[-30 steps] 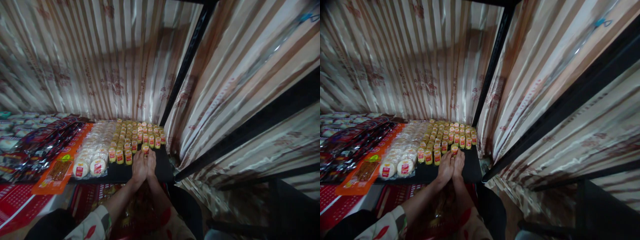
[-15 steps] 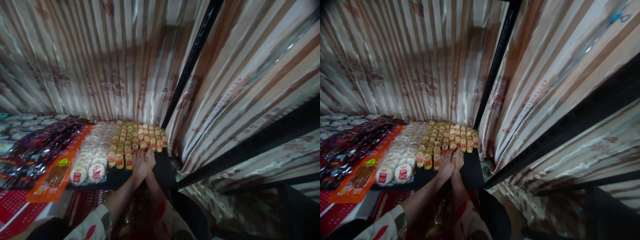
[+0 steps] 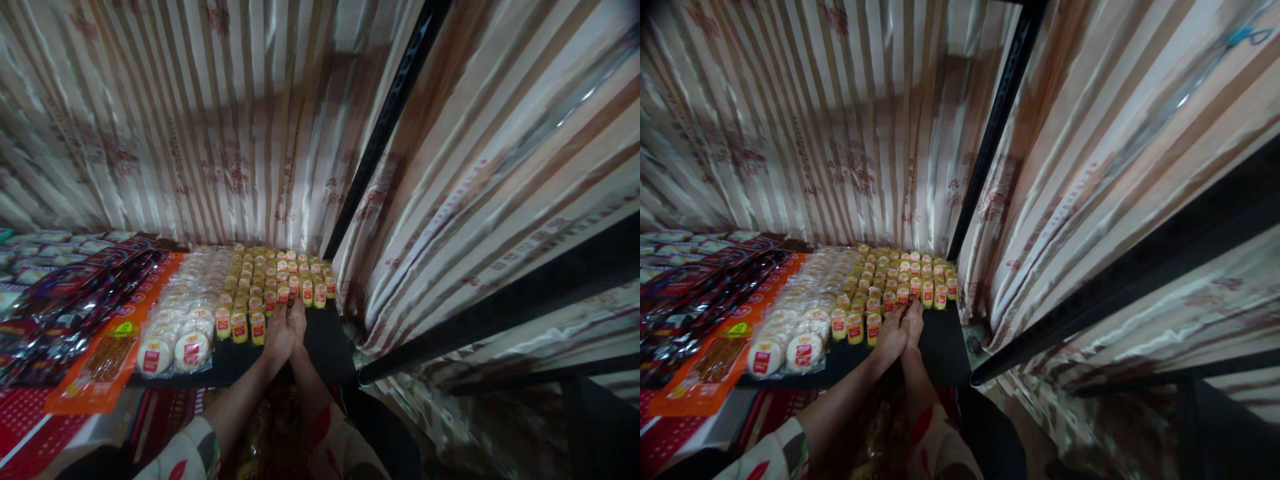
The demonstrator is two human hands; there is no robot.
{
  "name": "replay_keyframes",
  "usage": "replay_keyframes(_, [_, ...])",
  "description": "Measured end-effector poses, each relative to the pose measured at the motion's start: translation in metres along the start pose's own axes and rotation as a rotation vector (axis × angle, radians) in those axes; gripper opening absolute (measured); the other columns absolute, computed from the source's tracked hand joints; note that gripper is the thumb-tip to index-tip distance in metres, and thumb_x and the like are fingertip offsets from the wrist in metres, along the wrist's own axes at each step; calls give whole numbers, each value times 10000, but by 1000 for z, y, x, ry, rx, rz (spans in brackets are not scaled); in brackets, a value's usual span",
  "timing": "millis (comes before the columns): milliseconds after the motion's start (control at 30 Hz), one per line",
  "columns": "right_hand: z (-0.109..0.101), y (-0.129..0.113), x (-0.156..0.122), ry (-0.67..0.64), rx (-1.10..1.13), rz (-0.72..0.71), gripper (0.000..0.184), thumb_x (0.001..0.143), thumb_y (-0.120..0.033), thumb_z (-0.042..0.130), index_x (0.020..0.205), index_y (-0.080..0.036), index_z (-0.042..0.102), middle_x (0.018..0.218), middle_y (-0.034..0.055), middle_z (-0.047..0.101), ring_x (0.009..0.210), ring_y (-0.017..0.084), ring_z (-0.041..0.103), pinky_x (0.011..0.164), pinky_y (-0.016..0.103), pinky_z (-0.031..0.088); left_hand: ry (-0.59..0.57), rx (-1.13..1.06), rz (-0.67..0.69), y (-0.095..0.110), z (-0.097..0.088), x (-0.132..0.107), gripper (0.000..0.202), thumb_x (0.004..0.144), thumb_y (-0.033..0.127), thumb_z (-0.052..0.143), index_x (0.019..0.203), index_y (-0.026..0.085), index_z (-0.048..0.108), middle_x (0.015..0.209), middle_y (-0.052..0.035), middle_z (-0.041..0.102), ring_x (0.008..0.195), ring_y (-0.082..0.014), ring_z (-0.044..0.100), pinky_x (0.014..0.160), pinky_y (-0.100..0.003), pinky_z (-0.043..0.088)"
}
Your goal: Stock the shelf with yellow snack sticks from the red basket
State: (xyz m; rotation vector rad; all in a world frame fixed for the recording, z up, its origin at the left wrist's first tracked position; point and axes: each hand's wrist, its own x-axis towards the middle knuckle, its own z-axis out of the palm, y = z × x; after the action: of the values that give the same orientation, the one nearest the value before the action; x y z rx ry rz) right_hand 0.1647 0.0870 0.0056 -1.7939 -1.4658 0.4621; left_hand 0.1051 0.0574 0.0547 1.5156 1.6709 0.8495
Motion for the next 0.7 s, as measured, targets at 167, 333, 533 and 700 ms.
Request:
replay_keyframes(167, [-2,-2,-7,-29,57,39,304,846,-191,385,1119,-118,497,1076,129,556,863,199,619,719,269,465,34,-28,-7,-5,4,2,440,791,131,412,1192,103,589,1341,-128,524,1297,-232,423,1132,-366,261])
replay_keyframes(333, [3,6,-11,-12,71,-99,446,810,-122,393,1233,-208,507,1182,95,526,1012,167,586,834,258,481,37,-99,20,-14,5,5,387,768,118,430,1086,157,646,1225,-127,614,1254,-257,472,1113,-441,283])
replay_keyframes(533, [12,18,-9,25,58,-193,471,786,-88,403,1208,-207,575,1233,80,537,1120,148,535,954,258,440,23,-82,29,-16,4,5,390,788,124,407,1116,147,618,1260,-153,584,1251,-248,477,1096,-425,307])
replay_keyframes(700, [16,24,-8,19,41,-197,469,793,-90,394,1203,-209,588,1215,67,560,1117,138,539,963,258,440,22,-48,6,-12,6,3,394,805,123,380,1133,144,598,1266,-144,581,1219,-214,505,1069,-365,345])
